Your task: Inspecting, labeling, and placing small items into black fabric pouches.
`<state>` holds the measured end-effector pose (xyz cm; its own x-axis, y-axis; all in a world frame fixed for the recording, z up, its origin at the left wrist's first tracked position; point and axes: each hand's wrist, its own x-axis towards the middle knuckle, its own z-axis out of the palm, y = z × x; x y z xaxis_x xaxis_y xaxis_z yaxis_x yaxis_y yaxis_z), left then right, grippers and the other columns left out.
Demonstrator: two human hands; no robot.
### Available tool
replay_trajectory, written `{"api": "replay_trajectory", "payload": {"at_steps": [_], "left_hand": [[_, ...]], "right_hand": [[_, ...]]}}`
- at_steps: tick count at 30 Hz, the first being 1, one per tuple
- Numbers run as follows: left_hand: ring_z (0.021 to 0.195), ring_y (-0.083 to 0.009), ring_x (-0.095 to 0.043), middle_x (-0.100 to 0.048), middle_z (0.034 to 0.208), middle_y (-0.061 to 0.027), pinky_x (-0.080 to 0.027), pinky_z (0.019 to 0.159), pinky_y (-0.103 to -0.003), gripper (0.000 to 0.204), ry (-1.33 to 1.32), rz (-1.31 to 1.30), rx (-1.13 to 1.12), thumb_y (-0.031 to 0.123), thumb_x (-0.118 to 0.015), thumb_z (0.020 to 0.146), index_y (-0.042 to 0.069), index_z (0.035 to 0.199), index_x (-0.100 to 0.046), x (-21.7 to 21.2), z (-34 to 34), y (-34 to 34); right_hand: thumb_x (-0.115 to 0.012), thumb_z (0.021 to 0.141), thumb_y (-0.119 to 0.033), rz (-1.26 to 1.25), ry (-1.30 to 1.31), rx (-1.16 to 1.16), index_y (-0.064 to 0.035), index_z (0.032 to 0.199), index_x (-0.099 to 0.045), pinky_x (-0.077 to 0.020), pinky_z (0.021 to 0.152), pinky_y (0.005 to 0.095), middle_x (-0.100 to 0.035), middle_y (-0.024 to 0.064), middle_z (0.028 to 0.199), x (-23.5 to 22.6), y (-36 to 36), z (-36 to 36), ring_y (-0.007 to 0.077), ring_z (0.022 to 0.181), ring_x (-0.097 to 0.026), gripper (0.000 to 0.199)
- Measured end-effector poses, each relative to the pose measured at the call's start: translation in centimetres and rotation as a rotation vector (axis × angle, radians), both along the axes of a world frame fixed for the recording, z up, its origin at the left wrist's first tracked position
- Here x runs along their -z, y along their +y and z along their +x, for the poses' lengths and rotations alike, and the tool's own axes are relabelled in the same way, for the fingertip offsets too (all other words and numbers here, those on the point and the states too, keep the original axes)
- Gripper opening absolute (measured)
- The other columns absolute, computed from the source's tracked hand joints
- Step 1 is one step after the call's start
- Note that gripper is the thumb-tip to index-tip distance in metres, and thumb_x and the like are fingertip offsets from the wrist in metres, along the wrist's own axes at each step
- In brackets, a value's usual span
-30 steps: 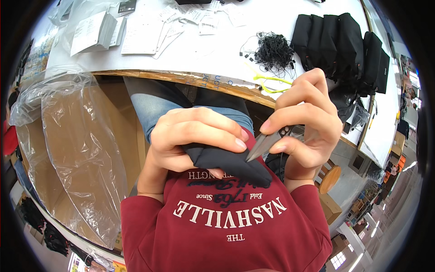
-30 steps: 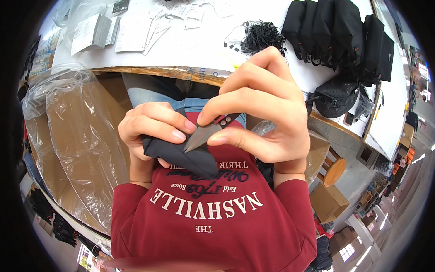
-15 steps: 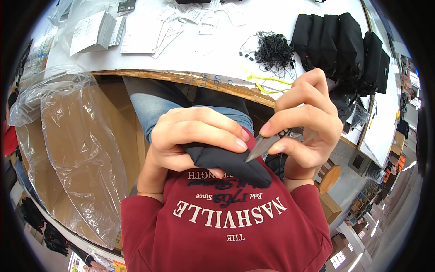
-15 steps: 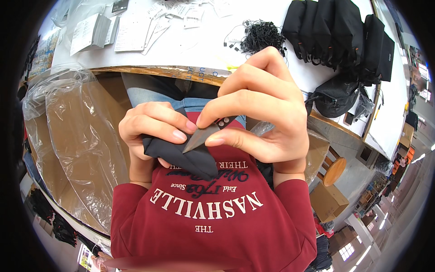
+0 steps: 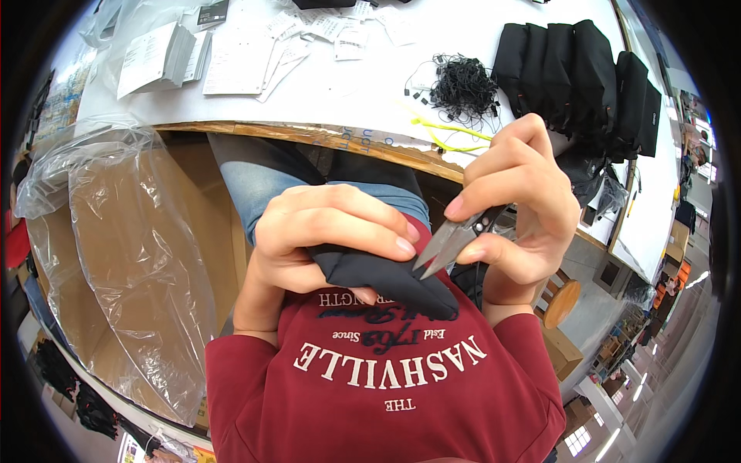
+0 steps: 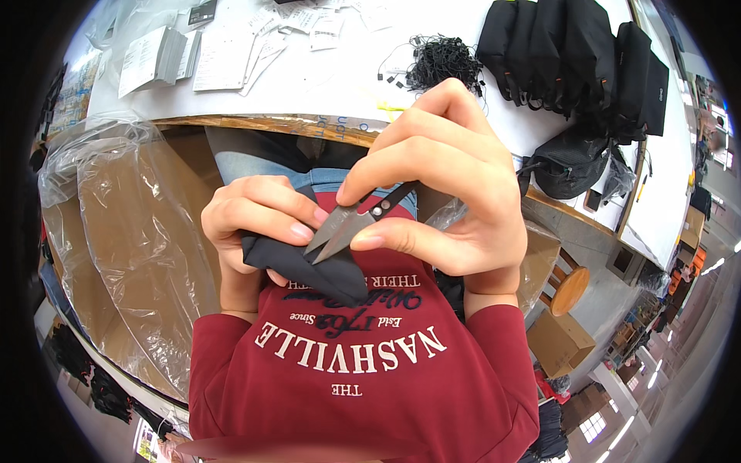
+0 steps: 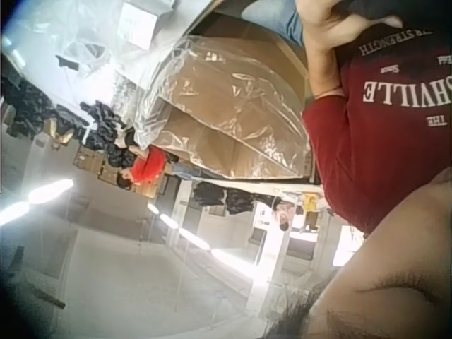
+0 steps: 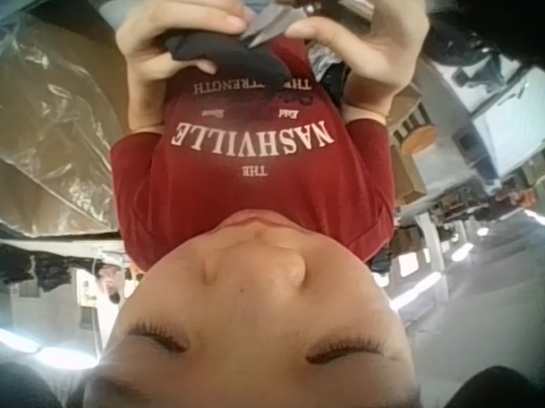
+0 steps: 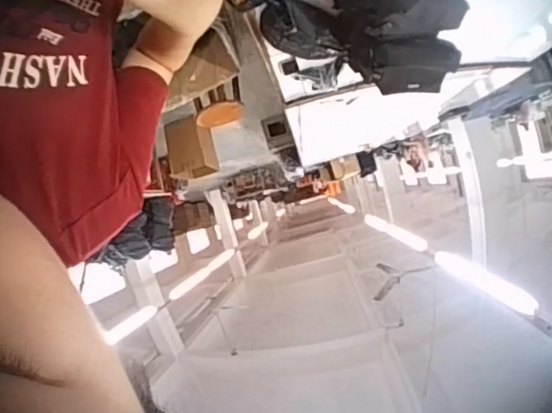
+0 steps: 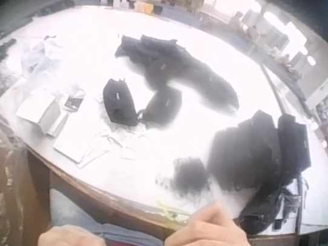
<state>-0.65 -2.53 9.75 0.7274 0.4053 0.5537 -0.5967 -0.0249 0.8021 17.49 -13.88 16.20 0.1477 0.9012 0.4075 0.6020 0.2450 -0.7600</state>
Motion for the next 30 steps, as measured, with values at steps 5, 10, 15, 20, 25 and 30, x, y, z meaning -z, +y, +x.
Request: {"api": "replay_trajectory", "payload": {"at_steps": [5,10,15,20,25,30], "left_hand": [[0.054,-0.0174,-0.061,-0.068,0.081,-0.0141,-0.037,0.044,-0.025,0.042,-0.005,0.042,-0.103,0.044,-0.072,0.074,0.004,0.087,-0.065,0.1,0.5,-0.5],[0.054,-0.0173,-0.062,-0.068,0.081,-0.0142,-0.037,0.044,-0.025,0.043,-0.008,0.049,-0.095,0.045,-0.071,0.075,0.004,0.087,-0.065,0.1,0.6,-0.4],[0.054,-0.0167,-0.061,-0.068,0.081,-0.0137,-0.036,0.044,-0.024,0.043,0.001,0.038,-0.092,0.045,-0.071,0.074,0.005,0.086,-0.065,0.2,0.5,-0.5],[0.051,-0.0156,-0.058,-0.068,0.081,-0.013,-0.036,0.043,-0.024,0.042,-0.002,0.043,-0.096,0.045,-0.071,0.074,0.005,0.086,-0.065,0.3,0.5,-0.4],[0.065,-0.0207,-0.062,-0.068,0.086,-0.0153,-0.045,0.055,-0.027,0.04,-0.017,0.023,-0.034,0.034,-0.076,0.07,0.0,0.091,-0.066,0.2,0.3,0.2],[0.085,-0.0272,-0.065,-0.065,0.094,-0.0201,-0.053,0.072,-0.033,0.043,0.015,-0.088,-0.107,0.026,-0.08,0.068,-0.004,0.095,-0.067,0.5,-0.6,0.2]], "right_hand": [[-0.075,0.054,-0.044,0.003,-0.02,-0.001,-0.0083,0.067,-0.065,-0.0301,0.063,0.031,-0.056,0.0018,0.063,0.0,0.1,-0.1,0.02,0.067,-0.041,0.04],[-0.075,0.055,-0.045,0.003,-0.035,-0.01,-0.0082,0.067,-0.065,-0.0302,0.062,0.0308,-0.056,0.0013,0.062,-0.2,0.1,0.0,0.0198,0.067,-0.041,0.04],[-0.075,0.055,-0.044,-0.004,-0.033,-0.009,-0.0085,0.067,-0.065,-0.0302,0.062,0.0306,-0.056,0.0009,0.062,-0.1,0.1,0.0,0.0198,0.067,-0.041,0.039],[-0.075,0.057,-0.044,-0.031,-0.013,-0.014,-0.0086,0.067,-0.064,-0.0303,0.062,0.0303,-0.056,0.0008,0.062,-0.1,0.2,-0.1,0.0195,0.067,-0.041,0.038],[-0.077,0.057,-0.039,-0.052,0.058,0.043,-0.0086,0.071,-0.065,-0.0341,0.064,0.0289,-0.059,-0.0004,0.067,-0.4,-0.1,0.0,0.0175,0.068,-0.044,0.035],[-0.076,0.07,-0.018,-0.117,0.247,0.316,-0.006,0.099,-0.065,-0.0416,0.072,0.0271,-0.059,0.004,0.083,3.1,-0.3,2.1,0.0157,0.076,-0.052,0.033]]}}
